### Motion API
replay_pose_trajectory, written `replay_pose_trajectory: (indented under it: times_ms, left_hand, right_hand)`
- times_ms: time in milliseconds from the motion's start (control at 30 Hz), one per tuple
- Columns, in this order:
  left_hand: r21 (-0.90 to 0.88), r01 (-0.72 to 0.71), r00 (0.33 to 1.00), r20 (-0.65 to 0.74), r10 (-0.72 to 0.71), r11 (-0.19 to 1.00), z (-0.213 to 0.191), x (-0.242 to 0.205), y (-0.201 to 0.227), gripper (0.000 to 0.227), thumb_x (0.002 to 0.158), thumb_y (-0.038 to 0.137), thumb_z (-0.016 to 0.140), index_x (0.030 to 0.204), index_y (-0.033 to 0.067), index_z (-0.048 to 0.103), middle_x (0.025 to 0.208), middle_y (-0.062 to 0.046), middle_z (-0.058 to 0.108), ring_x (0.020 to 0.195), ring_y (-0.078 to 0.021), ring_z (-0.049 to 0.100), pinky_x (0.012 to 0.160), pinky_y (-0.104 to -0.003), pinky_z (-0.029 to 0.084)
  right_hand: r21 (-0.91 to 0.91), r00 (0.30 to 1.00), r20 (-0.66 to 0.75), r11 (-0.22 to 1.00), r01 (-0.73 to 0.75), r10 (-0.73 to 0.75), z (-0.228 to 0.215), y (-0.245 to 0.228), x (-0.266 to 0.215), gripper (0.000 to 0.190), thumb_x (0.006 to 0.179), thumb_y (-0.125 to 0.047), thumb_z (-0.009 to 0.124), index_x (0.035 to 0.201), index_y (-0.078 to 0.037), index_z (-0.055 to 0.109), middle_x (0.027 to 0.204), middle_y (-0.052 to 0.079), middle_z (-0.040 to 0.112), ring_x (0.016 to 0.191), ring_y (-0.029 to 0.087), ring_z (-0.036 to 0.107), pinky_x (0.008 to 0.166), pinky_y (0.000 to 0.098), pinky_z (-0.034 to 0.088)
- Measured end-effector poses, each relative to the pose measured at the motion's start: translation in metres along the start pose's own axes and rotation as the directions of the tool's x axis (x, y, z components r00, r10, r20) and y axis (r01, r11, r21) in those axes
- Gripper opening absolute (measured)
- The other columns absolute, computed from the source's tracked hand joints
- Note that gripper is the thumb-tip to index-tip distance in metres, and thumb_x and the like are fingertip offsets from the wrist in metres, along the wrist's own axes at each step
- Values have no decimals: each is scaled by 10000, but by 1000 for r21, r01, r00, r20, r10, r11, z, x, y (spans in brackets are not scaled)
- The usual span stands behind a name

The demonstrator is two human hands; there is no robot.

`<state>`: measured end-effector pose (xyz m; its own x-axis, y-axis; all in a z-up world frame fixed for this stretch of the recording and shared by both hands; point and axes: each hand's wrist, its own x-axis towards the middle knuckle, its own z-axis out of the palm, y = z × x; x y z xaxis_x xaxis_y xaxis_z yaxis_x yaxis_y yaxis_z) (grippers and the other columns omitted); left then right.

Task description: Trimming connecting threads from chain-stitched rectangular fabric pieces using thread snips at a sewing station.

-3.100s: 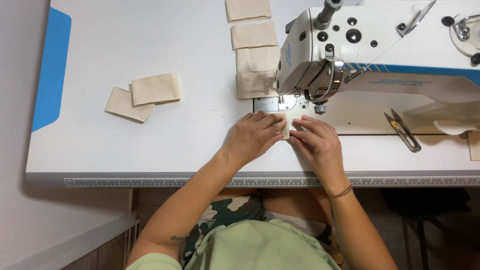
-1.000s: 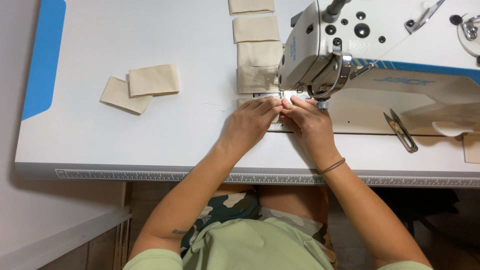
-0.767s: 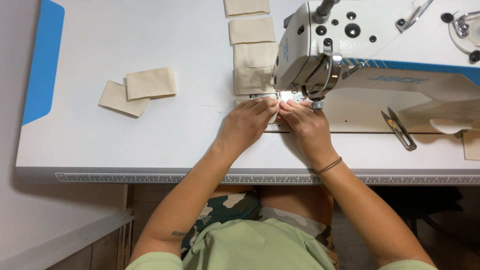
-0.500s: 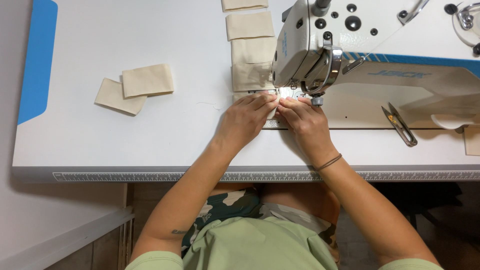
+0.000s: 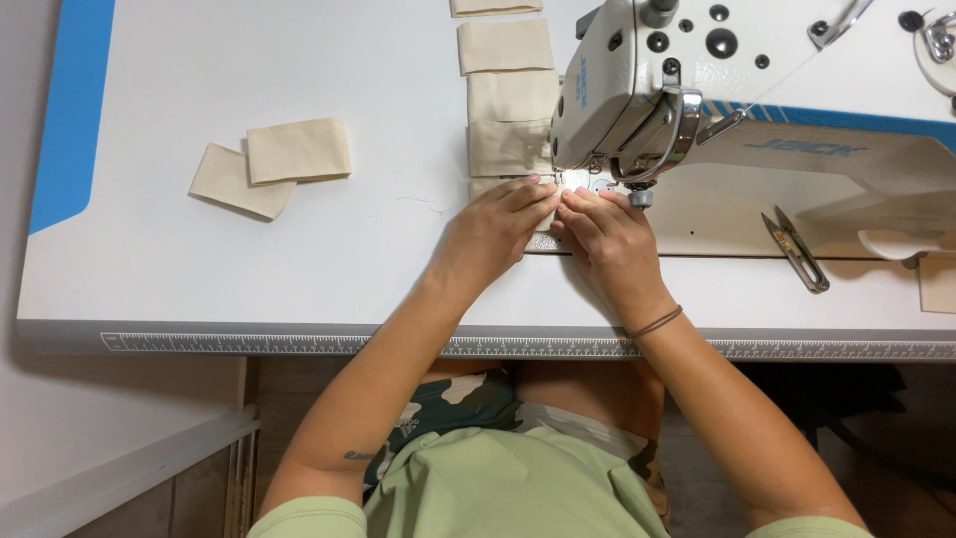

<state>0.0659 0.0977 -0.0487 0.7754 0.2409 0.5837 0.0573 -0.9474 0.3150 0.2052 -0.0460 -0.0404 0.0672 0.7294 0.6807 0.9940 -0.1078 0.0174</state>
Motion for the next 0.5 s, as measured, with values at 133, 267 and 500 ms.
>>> replay_pose_trajectory:
  times_ms: [133,267,500]
  left_hand:
    - [3,-10,1000,-12,10,1000,3,-2,0,315,902,89,751,1193,210,733,1159,23,725,1215,-214,659,1046,-345,549]
    - [130,-69,997,-38,74,989,5,0,-2,303,877,128,773,1166,217,745,1155,43,738,1208,-182,657,1047,-331,538]
    - [140,-68,995,-63,77,988,9,-2,-4,272,868,164,765,1133,224,769,1142,60,752,1201,-150,656,1037,-316,531]
  right_hand:
    - [9,1000,1,1000,8,-8,-1,-1,1,135,963,-262,781,1072,-183,797,1080,-14,793,1080,139,736,1017,297,524]
    - [13,1000,-11,1000,16,-16,2,0,-1,141,974,-258,770,1088,-181,798,1082,-9,795,1067,148,741,1004,298,532]
    - [27,998,-58,999,35,-33,5,1,-4,146,970,-250,773,1091,-173,799,1079,-7,795,1051,155,747,996,305,538]
